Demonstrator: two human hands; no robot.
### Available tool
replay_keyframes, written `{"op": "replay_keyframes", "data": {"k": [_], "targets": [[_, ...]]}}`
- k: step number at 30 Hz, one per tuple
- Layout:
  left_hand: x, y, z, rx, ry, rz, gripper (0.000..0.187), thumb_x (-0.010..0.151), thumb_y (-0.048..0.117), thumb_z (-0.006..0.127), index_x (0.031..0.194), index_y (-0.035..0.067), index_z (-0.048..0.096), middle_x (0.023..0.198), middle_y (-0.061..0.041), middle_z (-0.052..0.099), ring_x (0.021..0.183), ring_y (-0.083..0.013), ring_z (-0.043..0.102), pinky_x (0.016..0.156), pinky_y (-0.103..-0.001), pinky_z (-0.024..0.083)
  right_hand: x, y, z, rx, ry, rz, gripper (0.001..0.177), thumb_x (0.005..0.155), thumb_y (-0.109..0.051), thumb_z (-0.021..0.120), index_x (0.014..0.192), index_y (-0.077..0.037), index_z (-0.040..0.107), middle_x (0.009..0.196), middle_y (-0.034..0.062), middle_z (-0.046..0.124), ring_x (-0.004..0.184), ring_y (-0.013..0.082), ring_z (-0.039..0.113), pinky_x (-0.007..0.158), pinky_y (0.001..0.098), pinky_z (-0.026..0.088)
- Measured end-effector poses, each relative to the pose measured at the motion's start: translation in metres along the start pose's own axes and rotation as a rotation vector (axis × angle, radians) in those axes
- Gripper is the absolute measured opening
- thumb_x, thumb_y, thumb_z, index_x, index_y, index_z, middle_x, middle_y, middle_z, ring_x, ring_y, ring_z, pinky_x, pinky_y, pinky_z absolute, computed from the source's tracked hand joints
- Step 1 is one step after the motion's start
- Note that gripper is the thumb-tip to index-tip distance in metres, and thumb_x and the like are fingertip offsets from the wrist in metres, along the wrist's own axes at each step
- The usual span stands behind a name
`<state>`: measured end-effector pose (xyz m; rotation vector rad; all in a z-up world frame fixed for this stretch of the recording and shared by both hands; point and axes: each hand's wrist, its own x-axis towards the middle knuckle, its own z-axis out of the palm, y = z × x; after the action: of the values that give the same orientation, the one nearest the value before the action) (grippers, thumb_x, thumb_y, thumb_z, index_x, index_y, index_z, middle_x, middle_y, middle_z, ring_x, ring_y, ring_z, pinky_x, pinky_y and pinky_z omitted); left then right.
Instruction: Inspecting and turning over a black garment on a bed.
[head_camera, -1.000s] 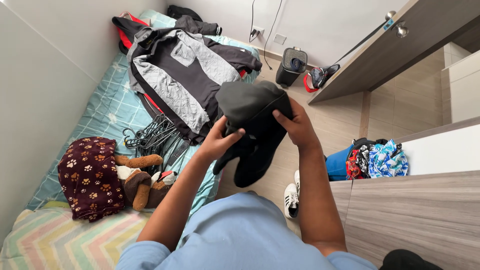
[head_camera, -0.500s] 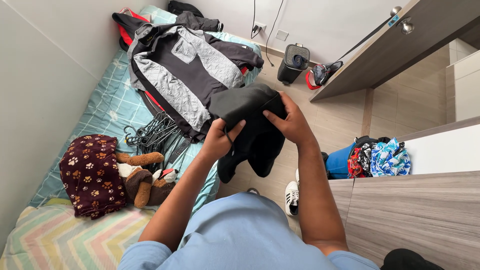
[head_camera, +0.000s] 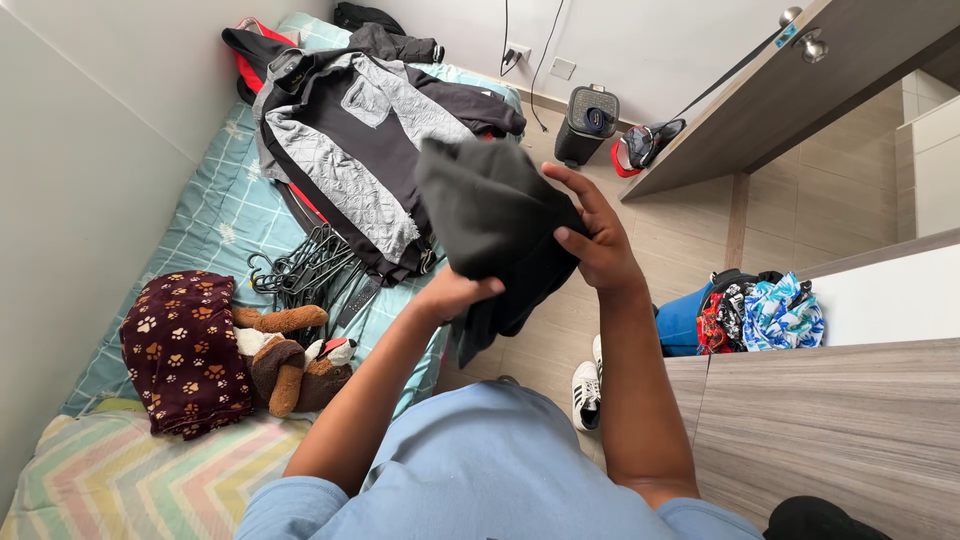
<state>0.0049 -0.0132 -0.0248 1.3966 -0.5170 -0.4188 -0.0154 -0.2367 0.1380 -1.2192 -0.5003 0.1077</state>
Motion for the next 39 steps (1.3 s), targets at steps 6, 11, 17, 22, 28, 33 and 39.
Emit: {"op": "replay_keyframes", "data": {"k": [6,11,17,22,28,33,39], "targets": [[0.005,0.063,0.022,-0.035,0.219,0.128,0.053,0.092,0.021,0.078,0.135,-0.002,0.056,0.125,-0.010,0.067,0.116,-0.0172,0.062,0.102,-0.033,0.052,0.006,0.014,-0.014,-0.295,0.175,0.061,0.050,0.102,-0.012,0.067,0.148,-0.009,0.048,0.127,0.0098,0.068,0.119,0.0140,0.064,0.105,0.0283,0.050],[0.008,0.048,0.026,-0.088,0.367,0.027,0.045,0.098,0.020,0.073,0.132,-0.007,0.061,0.121,-0.013,0.070,0.112,-0.0195,0.065,0.098,-0.032,0.053,0.007,0.044,-0.031,-0.864,0.324,-0.077,0.041,0.099,-0.012,0.077,0.133,-0.009,0.054,0.121,0.0100,0.060,0.103,0.0153,0.059,0.092,0.0284,0.050],[0.007,0.052,0.034,-0.618,0.315,0.031,0.052,0.099,0.033,0.058,0.142,0.004,0.049,0.140,-0.004,0.059,0.133,-0.0131,0.051,0.114,-0.030,0.036,0.003,0.033,-0.018,-0.640,0.190,0.221,0.045,0.097,-0.014,0.077,0.133,-0.004,0.053,0.114,0.0136,0.060,0.101,0.0202,0.060,0.089,0.0336,0.051],[0.006,0.016,0.025,-0.393,0.200,0.004,0.044,0.109,0.027,0.060,0.133,-0.009,0.060,0.122,-0.010,0.063,0.116,-0.0179,0.057,0.106,-0.034,0.044,0.012,0.018,0.005,-0.676,-0.149,-0.013,0.087,0.072,-0.013,0.089,0.141,-0.003,0.037,0.135,0.0125,0.050,0.123,0.0212,0.052,0.094,0.0346,0.050],[-0.009,0.084,0.022,0.276,0.299,0.258,0.031,0.100,0.017,0.069,0.125,-0.002,0.065,0.110,-0.009,0.073,0.103,-0.0127,0.064,0.093,-0.032,0.052,0.002,0.040,-0.076,-0.616,0.029,0.243,0.040,0.086,0.007,0.055,0.125,-0.003,0.060,0.114,0.0048,0.069,0.107,0.0137,0.068,0.090,0.0298,0.057],[-0.023,0.103,-0.008,0.618,0.291,-0.151,0.044,0.087,0.034,0.078,0.108,-0.003,0.070,0.082,-0.011,0.071,0.072,-0.0134,0.067,0.069,-0.032,0.054,-0.003,0.047,-0.107,-0.301,0.206,0.299,0.018,0.103,-0.006,0.056,0.118,-0.001,0.066,0.105,0.0013,0.070,0.097,0.0086,0.062,0.089,0.0232,0.050],[-0.036,0.102,-0.011,0.659,0.297,-0.489,0.043,0.093,0.041,0.073,0.093,-0.003,0.072,0.060,-0.010,0.057,0.056,-0.0138,0.049,0.055,-0.036,0.044,-0.013,0.078,-0.141,-0.264,0.359,0.457,0.037,0.112,-0.034,0.053,0.111,0.000,0.068,0.101,0.0006,0.071,0.091,0.0090,0.062,0.083,0.0256,0.052]]}}
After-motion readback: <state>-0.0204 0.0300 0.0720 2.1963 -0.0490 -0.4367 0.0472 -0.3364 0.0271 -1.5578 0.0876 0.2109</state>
